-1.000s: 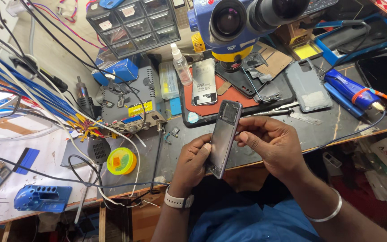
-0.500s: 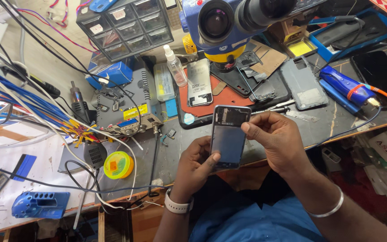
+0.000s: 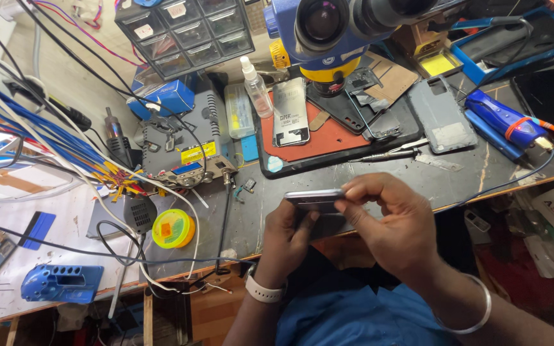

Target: The person uses a hot air gun to heat the edges of a disassembled mobile phone, then switches to a precision screwdriver to pry and separate the screen assembly from the frame. The person continues to work around the perimeter, detaching the display and inspecting the internal components.

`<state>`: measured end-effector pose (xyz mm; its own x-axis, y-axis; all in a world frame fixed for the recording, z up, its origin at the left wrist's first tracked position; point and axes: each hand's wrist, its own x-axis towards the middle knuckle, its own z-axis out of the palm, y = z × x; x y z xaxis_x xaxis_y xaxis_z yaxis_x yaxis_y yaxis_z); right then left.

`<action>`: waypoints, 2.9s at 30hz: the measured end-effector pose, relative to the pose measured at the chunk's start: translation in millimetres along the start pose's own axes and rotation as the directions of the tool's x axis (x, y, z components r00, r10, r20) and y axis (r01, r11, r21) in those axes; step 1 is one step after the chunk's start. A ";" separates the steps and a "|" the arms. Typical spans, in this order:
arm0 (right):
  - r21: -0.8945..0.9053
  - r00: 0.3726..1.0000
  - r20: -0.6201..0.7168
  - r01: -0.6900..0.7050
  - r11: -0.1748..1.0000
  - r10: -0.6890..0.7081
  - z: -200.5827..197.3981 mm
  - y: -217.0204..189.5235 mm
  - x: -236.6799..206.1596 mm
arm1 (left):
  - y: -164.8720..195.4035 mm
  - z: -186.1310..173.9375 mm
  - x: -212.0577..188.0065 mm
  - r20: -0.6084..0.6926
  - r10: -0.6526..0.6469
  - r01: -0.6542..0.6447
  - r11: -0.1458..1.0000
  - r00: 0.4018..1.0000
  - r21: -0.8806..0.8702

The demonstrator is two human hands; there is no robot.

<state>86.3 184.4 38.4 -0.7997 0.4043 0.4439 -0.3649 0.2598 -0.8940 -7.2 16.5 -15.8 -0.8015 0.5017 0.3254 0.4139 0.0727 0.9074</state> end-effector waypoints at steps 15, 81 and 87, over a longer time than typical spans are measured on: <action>-0.313 0.964 -0.020 0.245 0.918 -0.264 14.2 -18.5 -2.7 | 3.5 11.3 8.6 -0.051 0.123 -0.123 0.992 0.991 0.001; 0.113 0.799 0.418 -0.518 0.848 0.433 -5.7 102.1 19.5 | -31.6 13.0 25.1 -0.045 -0.174 0.052 0.513 0.984 -0.857; -0.112 0.848 0.293 -0.428 0.897 0.441 1.0 88.9 18.6 | -34.9 18.5 26.1 -0.108 -0.169 0.010 0.582 0.980 -0.813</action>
<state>38.5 214.1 -33.0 -0.9790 0.2009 -0.0357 0.0683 0.1580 -0.9851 -34.6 43.1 -43.8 -0.9020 0.3857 0.1941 -0.1183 -0.6532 0.7479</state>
